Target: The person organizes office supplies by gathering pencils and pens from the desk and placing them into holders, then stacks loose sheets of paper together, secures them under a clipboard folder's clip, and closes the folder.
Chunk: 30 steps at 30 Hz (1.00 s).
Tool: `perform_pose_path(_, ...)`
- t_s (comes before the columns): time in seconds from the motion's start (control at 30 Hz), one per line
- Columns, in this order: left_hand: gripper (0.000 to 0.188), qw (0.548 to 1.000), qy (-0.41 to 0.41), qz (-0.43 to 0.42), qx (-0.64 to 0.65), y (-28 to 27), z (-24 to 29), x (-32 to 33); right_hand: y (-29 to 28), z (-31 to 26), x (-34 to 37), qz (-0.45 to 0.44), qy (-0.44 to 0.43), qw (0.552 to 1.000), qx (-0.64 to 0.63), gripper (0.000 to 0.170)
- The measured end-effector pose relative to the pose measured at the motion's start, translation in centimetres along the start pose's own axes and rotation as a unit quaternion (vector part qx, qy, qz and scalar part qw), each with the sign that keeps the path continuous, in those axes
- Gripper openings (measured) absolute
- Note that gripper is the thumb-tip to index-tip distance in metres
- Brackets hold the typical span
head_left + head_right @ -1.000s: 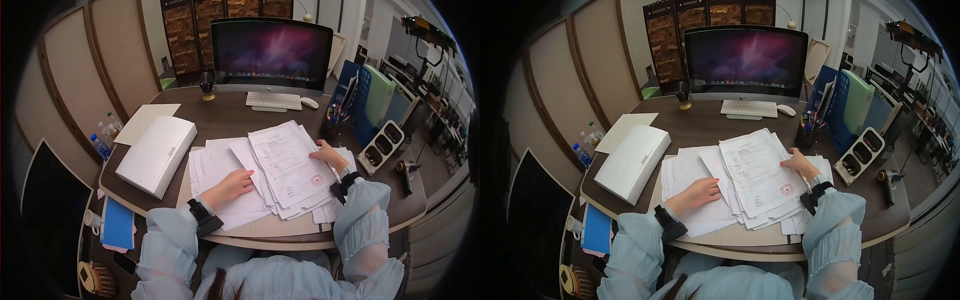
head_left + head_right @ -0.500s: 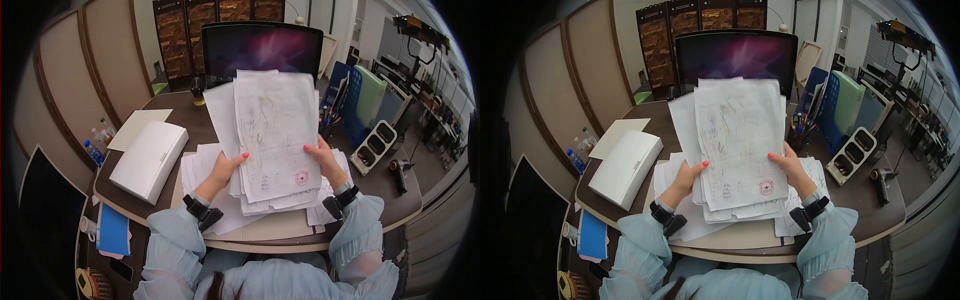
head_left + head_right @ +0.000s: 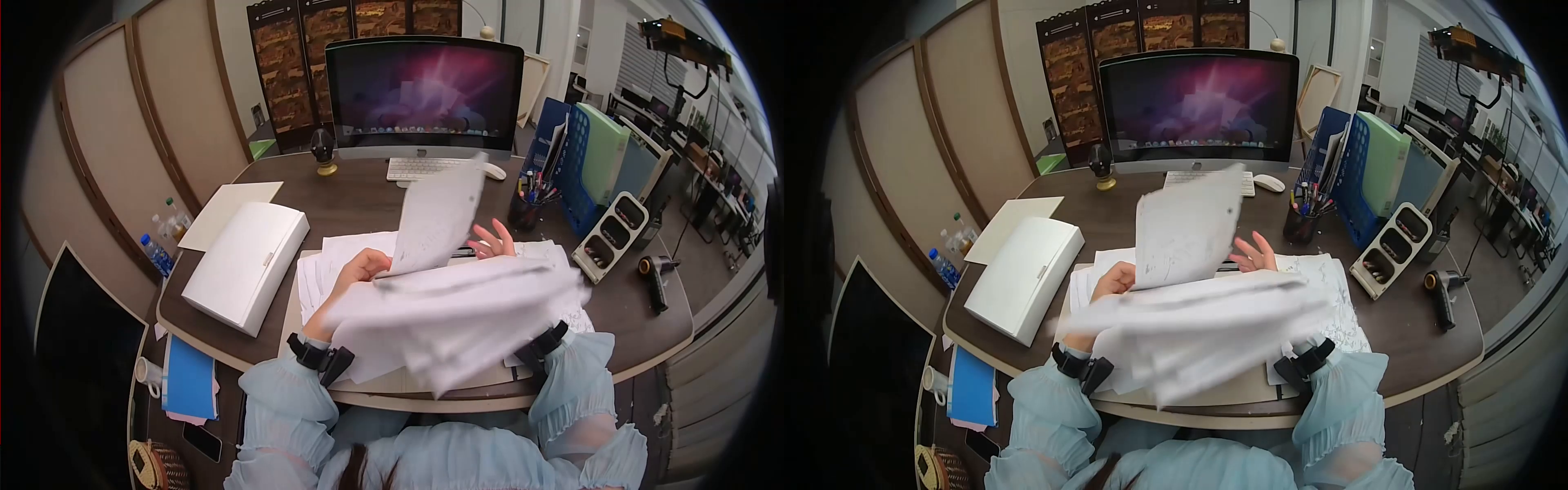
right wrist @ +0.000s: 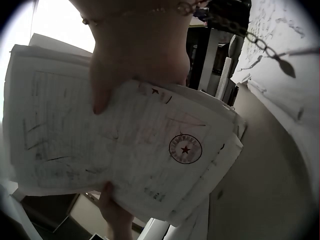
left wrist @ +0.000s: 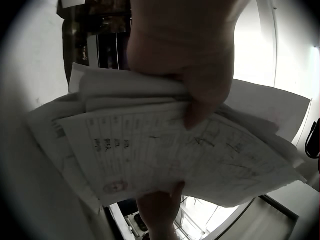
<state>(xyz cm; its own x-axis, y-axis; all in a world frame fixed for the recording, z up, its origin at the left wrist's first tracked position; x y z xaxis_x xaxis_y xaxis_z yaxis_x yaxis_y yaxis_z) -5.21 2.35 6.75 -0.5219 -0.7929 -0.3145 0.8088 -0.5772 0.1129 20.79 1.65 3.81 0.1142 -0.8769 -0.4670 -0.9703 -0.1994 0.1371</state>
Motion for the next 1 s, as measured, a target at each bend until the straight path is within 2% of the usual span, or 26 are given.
perform_pose_path(0.03, 0.03, 0.999, 0.021, 0.009, -0.03, -0.2, -0.4, -0.1, -0.2, 0.6, 0.0, -0.037, 0.006, 0.999, 0.016, 0.068)
perform_pose_path(0.1, 0.032, 0.997, 0.016, 0.034, -0.065, -0.6, -0.2, 0.3, -0.2, 1.2, -0.3, -0.051, 0.018, 0.998, 0.015, 0.073)
perform_pose_path(0.17, 0.03, 0.998, 0.006, 0.034, -0.056, -0.7, -0.1, 0.7, 1.0, -1.5, -0.4, 0.032, -0.057, 0.99, 0.128, 0.075)
perform_pose_path(0.2, 0.029, 0.998, -0.005, 0.034, -0.048, -0.8, 0.0, 0.8, 1.6, -2.5, -0.1, 0.019, -0.062, 0.986, 0.154, 0.075)
perform_pose_path(0.23, 0.029, 0.998, -0.005, 0.034, -0.048, -0.8, 0.1, 0.9, 2.0, -3.1, -0.2, 0.019, -0.062, 0.986, 0.153, 0.075)
perform_pose_path(0.3, 0.029, 0.999, -0.025, 0.026, 0.037, -0.7, 0.2, 1.0, 2.6, -4.3, -0.5, 0.048, -0.054, 0.996, 0.046, 0.077)
perform_pose_path(0.33, 0.029, 0.999, -0.025, 0.026, 0.037, 0.6, 1.9, 1.4, 3.6, -5.3, 0.1, 0.04, -0.017, 0.997, 0.06, 0.066)
perform_pose_path(0.37, 0.03, 0.998, -0.011, 0.062, -0.008, 1.9, 3.7, 2.0, 3.6, -6.3, 0.4, 0.04, -0.017, 0.997, 0.06, 0.066)
perform_pose_path(0.4, 0.03, 0.994, 0.004, 0.099, -0.052, 2.6, 5.0, 2.3, 3.8, -6.1, 0.8, -0.011, 0.078, 0.996, -0.044, 0.057)
perform_pose_path(0.43, 0.03, 0.994, 0.004, 0.1, -0.053, 2.5, 5.1, 2.1, 5.2, -7.0, 1.1, -0.062, 0.171, 0.972, -0.147, 0.049)
perform_pose_path(0.47, 0.031, 0.991, -0.016, 0.127, -0.026, 2.0, 4.8, 1.8, 5.8, -8.3, 1.2, -0.027, 0.215, 0.963, -0.161, 0.032)
perform_pose_path(0.5, 0.032, 0.987, -0.036, 0.155, 0.001, 1.6, 4.5, 1.5, 5.6, -8.2, 0.7, -0.028, 0.217, 0.962, -0.161, 0.032)
perform_pose_path(0.53, 0.035, 0.986, 0.034, 0.147, -0.071, 1.7, 4.9, 1.1, 5.1, -7.8, -0.1, -0.017, 0.197, 0.972, -0.129, 0.031)
perform_pose_path(0.57, 0.036, 0.989, 0.004, 0.118, 0.087, 0.9, 4.5, -0.2, 4.6, -7.2, -0.8, -0.006, 0.177, 0.979, -0.096, 0.03)
perform_pose_path(0.63, 0.037, 0.984, 0.03, 0.166, -0.064, -0.2, 4.9, -1.1, 3.4, -5.8, -2.2, 0.018, 0.134, 0.99, -0.03, 0.029)
perform_pose_path(0.67, 0.043, 0.98, 0.064, 0.187, 0.031, -1.8, 3.7, -1.7, 2.9, -5.4, -2.6, 0.03, 0.112, 0.993, 0.003, 0.028)
perform_pose_path(0.7, 0.044, 0.956, 0.157, 0.144, -0.201, -2.8, 3.4, -1.5, 2.6, -5.2, -2.8, 0.041, 0.09, 0.994, 0.037, 0.027)
perform_pose_path(0.77, 0.038, 0.976, 0.07, 0.175, -0.107, -1.5, 2.5, -1.4, 3.4, -4.3, -1.7, 0.053, 0.09, 0.994, 0.018, 0.025)
perform_pose_path(0.8, 0.038, 0.976, 0.073, 0.175, -0.107, -1.1, 1.9, -1.3, 3.8, -3.8, -1.3, 0.062, 0.088, 0.994, 0.025, 0.026)
perform_pose_path(0.87, 0.034, 0.972, 0.021, 0.202, -0.117, -1.1, 0.0, -1.0, 3.9, -2.8, -0.8, 0.078, 0.08, 0.994, 0.008, 0.027)
perform_pose_path(1.0, 0.032, 0.966, 0.048, 0.216, -0.134, -0.5, 2.1, -1.2, 3.7, -4.1, -1.2, 0.099, 0.057, 0.993, 0.037, 0.026)
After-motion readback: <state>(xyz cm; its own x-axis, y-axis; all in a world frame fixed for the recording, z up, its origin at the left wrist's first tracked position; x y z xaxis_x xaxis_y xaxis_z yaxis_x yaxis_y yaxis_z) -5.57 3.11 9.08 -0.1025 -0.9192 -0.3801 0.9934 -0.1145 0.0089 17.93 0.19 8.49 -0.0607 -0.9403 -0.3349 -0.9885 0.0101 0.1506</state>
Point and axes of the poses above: each hand's wrist, its own x-axis away from the middle knuckle, its own y-axis out of the palm, z = x × y, the point moved 5 cm from there along -x, towards the middle knuckle, and after that the axes turned 3 degrees about -x, right-handed, at the moved point
